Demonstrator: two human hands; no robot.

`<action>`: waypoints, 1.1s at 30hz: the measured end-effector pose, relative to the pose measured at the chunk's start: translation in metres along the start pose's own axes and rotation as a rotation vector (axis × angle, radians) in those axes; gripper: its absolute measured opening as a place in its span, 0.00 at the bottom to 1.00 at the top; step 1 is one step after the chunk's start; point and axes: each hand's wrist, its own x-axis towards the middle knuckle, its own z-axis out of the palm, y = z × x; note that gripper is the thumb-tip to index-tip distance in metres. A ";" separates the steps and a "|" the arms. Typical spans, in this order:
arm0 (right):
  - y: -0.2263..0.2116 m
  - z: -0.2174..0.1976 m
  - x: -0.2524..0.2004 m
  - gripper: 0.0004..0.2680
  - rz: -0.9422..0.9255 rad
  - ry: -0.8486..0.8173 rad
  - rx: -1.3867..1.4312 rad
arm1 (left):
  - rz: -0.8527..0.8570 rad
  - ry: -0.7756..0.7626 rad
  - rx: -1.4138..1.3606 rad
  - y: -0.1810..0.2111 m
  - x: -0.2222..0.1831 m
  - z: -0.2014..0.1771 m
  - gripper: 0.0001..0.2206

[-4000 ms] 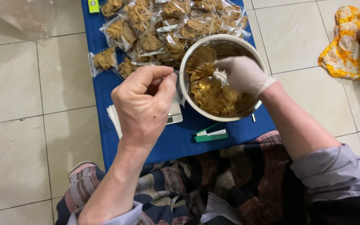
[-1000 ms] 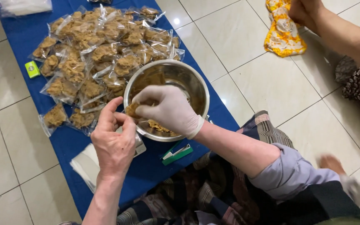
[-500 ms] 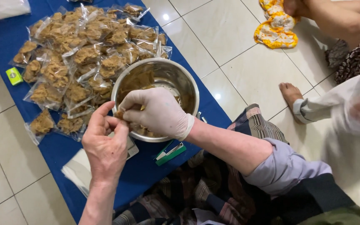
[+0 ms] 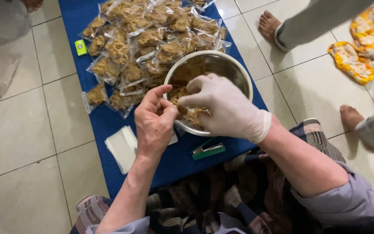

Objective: The person wears gloves and uses their hands to take pieces of fried food from a bowl, weigh them on a small scale, place them into small plastic bags, and seal the bags with a stapler.

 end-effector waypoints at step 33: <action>0.006 0.000 -0.009 0.10 0.176 -0.183 -0.079 | -0.114 -0.126 -0.150 0.010 -0.004 0.006 0.21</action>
